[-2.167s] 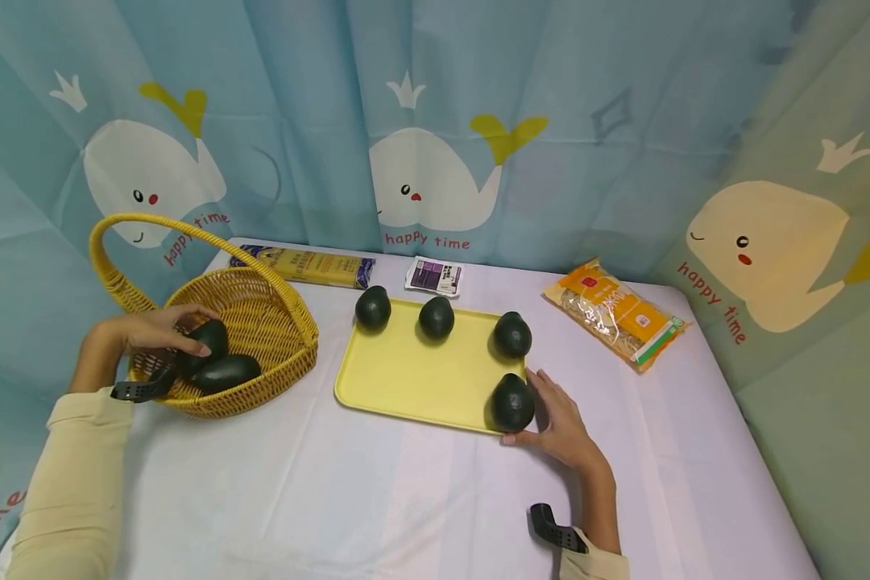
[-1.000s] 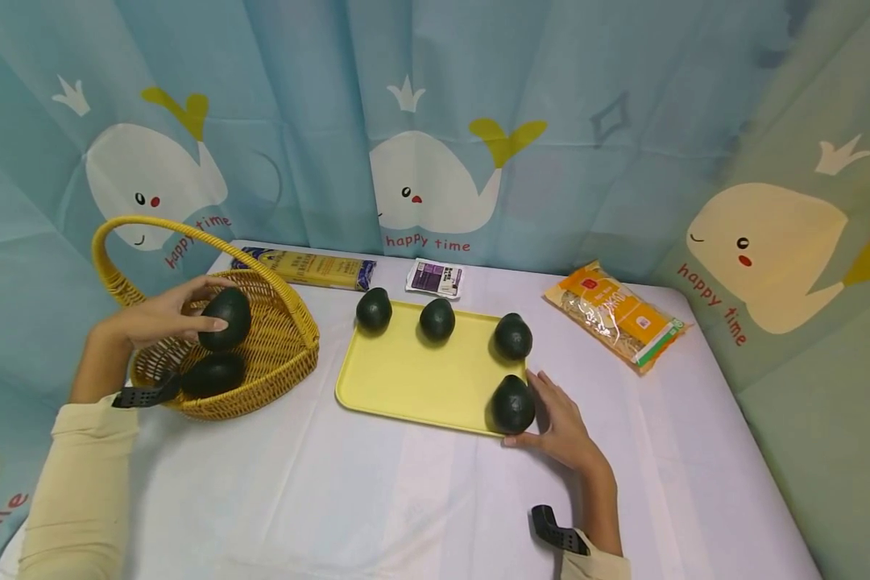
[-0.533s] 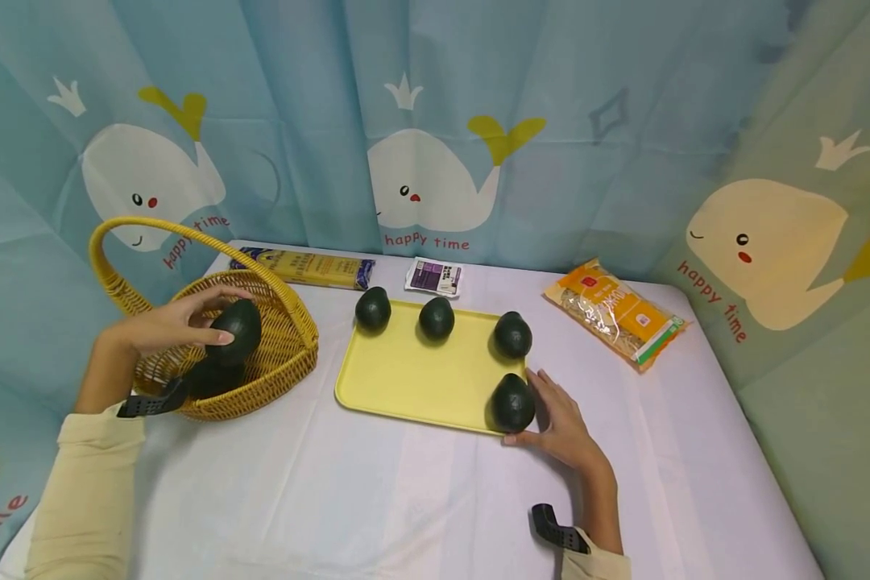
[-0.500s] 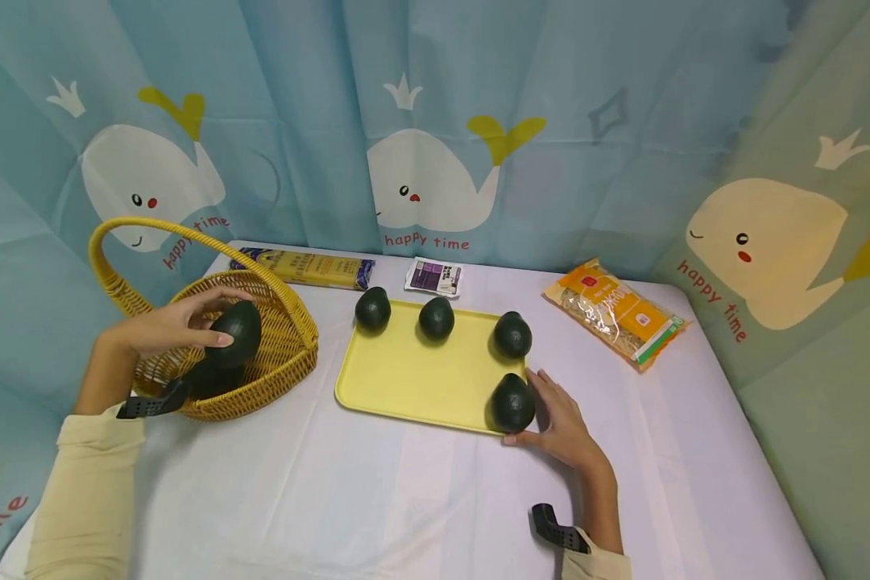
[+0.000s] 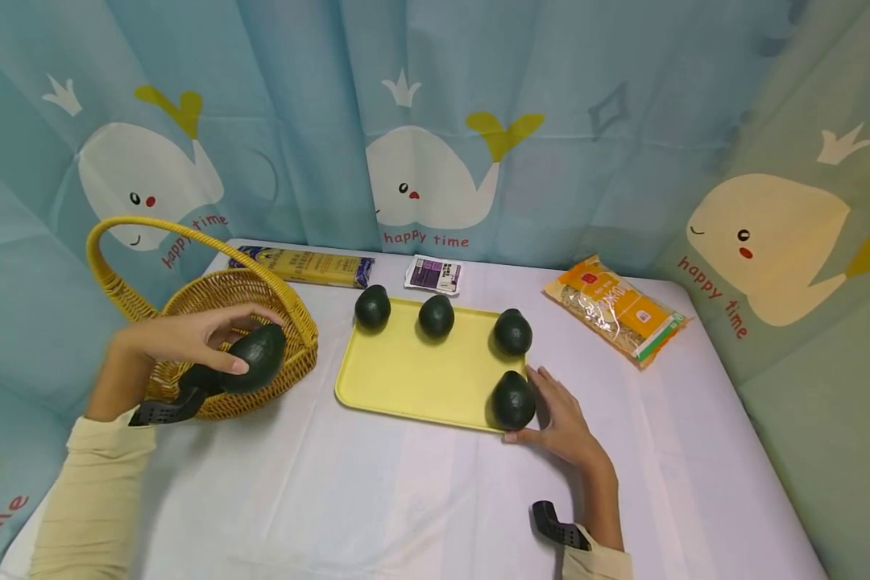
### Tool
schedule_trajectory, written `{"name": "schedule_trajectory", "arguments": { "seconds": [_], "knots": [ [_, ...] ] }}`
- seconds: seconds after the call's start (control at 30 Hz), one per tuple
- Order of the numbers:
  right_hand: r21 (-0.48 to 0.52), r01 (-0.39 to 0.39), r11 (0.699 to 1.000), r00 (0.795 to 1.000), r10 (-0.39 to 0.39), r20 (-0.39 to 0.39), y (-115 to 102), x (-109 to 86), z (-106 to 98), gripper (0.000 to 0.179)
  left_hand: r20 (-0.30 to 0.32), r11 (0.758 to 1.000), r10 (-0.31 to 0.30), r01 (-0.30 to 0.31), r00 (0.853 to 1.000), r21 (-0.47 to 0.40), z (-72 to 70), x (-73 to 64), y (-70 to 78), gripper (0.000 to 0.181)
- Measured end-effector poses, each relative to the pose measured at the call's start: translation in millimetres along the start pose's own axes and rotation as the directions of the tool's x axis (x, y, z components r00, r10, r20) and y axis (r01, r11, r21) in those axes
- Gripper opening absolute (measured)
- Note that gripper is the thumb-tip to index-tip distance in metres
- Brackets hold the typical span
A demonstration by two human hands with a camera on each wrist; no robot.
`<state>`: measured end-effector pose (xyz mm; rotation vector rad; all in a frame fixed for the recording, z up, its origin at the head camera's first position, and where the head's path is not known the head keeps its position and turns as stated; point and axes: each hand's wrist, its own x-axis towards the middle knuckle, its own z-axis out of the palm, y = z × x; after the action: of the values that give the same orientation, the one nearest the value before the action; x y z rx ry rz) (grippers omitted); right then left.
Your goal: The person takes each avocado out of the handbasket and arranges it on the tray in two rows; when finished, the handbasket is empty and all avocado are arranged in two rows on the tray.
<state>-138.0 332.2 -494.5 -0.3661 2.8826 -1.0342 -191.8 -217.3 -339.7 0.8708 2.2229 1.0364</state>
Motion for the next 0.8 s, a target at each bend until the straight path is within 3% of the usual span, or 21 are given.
{"name": "schedule_trajectory", "arguments": {
  "seconds": [0.33, 0.6, 0.8],
  "knots": [
    [0.002, -0.005, 1.0, 1.0, 0.005, 0.0, -0.4, -0.1, 0.2, 0.116, 0.101, 0.998, 0.05, -0.054, 0.994, 0.038, 29.3, 28.0, 22.9, 0.064],
    [0.002, 0.003, 1.0, 1.0, -0.003, -0.006, 0.6, 0.0, 0.4, 0.116, 0.178, 1.0, 0.001, -0.003, 0.984, 0.011, 57.5, 60.1, 26.2, 0.063],
    [0.004, 0.002, 1.0, 1.0, -0.002, -0.003, 0.3, -0.8, 0.4, 0.116, 0.155, 1.0, -0.023, 0.025, 0.988, -0.009, 75.0, 84.3, 23.7, 0.064]
  ]
}}
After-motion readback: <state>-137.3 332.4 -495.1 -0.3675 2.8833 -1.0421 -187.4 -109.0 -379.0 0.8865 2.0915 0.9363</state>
